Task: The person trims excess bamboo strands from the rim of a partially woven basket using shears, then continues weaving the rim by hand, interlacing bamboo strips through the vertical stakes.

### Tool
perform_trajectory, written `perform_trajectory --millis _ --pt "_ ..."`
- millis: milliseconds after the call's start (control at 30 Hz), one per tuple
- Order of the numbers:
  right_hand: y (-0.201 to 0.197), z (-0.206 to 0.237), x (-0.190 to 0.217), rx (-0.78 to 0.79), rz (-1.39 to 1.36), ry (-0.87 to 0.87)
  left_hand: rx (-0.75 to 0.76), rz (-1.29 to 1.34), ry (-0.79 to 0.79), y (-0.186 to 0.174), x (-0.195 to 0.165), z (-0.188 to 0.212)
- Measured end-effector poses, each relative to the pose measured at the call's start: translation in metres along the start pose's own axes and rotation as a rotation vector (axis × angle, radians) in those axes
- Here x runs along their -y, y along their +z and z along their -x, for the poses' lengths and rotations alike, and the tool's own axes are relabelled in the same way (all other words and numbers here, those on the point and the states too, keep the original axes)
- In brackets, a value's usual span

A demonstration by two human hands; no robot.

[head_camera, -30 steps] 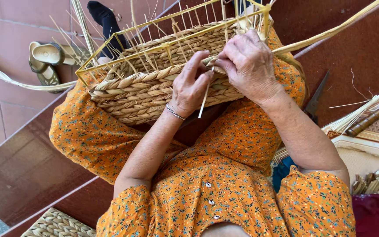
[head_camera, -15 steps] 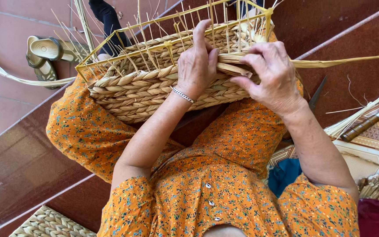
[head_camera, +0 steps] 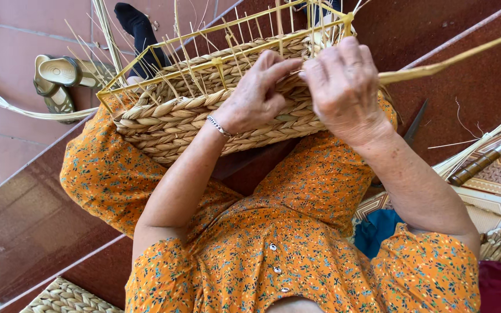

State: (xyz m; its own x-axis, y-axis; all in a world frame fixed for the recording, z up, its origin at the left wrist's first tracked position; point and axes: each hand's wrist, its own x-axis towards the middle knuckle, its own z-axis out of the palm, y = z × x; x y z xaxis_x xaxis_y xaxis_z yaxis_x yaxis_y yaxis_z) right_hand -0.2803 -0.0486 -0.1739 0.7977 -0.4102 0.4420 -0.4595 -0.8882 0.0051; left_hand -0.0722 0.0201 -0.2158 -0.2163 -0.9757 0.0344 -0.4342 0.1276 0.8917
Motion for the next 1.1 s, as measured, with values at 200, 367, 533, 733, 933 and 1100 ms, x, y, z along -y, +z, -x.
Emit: perform_trajectory --millis 200,367,533,733,933,1100 --pt "-0.009 -0.040 -0.006 0.362 -0.006 0.096 -0.072 -0.146 -0.101 0.014 -0.017 -0.008" --pt "-0.003 -0.064 -0.051 0.838 -0.500 0.469 -0.271 -0.320 -0.095 0.037 -0.023 -0.007" --pt "0.010 -0.027 -0.050 0.519 -0.578 0.447 -0.488 -0.304 0.111 0.041 -0.018 -0.005" --pt "0.017 0.005 -0.039 0.236 -0.552 0.309 -0.404 -0.387 0.276 0.035 -0.010 0.006" --pt "0.038 0.016 -0.022 0.098 -0.195 0.213 -0.278 -0.402 0.346 0.032 0.007 0.013" --pt "0.033 0.035 -0.003 0.089 -0.080 0.203 -0.283 -0.256 0.018 0.037 0.036 -0.017"
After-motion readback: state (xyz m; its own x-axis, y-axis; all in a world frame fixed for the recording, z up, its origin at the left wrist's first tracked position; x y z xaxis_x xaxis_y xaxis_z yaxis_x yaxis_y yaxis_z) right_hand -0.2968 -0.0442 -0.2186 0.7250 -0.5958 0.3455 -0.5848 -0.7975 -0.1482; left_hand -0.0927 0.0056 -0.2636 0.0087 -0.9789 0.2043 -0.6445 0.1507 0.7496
